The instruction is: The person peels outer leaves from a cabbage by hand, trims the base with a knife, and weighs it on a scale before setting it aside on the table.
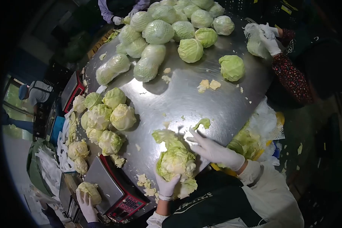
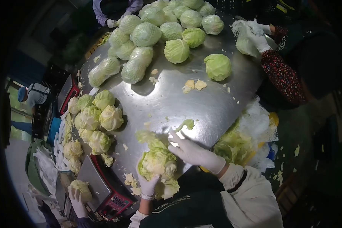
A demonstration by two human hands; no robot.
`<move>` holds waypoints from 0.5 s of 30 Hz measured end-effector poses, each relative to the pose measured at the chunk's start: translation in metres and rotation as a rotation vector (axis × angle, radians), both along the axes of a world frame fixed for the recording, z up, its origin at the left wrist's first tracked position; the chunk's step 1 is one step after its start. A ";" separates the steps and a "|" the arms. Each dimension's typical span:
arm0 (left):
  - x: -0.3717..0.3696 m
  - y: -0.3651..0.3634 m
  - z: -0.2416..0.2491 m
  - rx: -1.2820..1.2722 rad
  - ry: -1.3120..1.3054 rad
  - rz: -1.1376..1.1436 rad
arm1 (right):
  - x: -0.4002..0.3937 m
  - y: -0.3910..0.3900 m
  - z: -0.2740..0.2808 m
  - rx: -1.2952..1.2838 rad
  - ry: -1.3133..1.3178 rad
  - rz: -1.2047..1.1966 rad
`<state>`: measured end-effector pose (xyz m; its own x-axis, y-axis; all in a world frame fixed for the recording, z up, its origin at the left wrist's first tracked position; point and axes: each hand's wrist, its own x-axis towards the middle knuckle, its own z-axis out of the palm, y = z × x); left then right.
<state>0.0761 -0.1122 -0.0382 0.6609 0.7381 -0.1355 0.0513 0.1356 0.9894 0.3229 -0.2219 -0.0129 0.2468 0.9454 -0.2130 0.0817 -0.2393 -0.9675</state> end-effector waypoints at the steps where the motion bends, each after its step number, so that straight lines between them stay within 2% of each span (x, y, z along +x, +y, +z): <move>1: 0.001 -0.003 -0.002 -0.043 -0.019 0.085 | -0.005 -0.007 0.006 0.008 -0.112 0.117; 2: 0.001 -0.005 -0.003 -0.046 -0.018 0.089 | -0.012 -0.011 0.007 0.005 -0.111 0.121; 4: 0.003 -0.008 -0.003 0.068 0.030 0.048 | -0.022 -0.014 0.007 0.014 -0.309 0.253; 5: 0.002 -0.009 -0.006 0.047 0.037 0.067 | -0.021 -0.012 0.010 -0.045 -0.347 0.281; 9: 0.001 -0.008 -0.012 0.006 0.051 0.107 | -0.020 -0.005 -0.005 0.061 -0.409 0.195; 11: 0.001 -0.006 -0.014 -0.004 0.037 0.128 | -0.015 0.005 -0.026 0.102 -0.145 -0.061; 12: -0.001 -0.003 -0.016 -0.012 0.004 0.109 | -0.016 0.004 -0.026 0.113 -0.156 -0.060; 14: -0.001 0.000 -0.015 -0.015 -0.030 0.101 | -0.022 0.001 -0.017 -0.105 0.247 -0.136; 15: -0.002 -0.001 -0.014 -0.062 -0.046 0.110 | -0.021 0.002 -0.018 -0.087 0.298 -0.092</move>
<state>0.0743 -0.1133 -0.0523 0.5829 0.7977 -0.1546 -0.0126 0.1992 0.9799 0.3015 -0.2197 -0.0311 0.2452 0.8969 -0.3681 -0.2284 -0.3156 -0.9210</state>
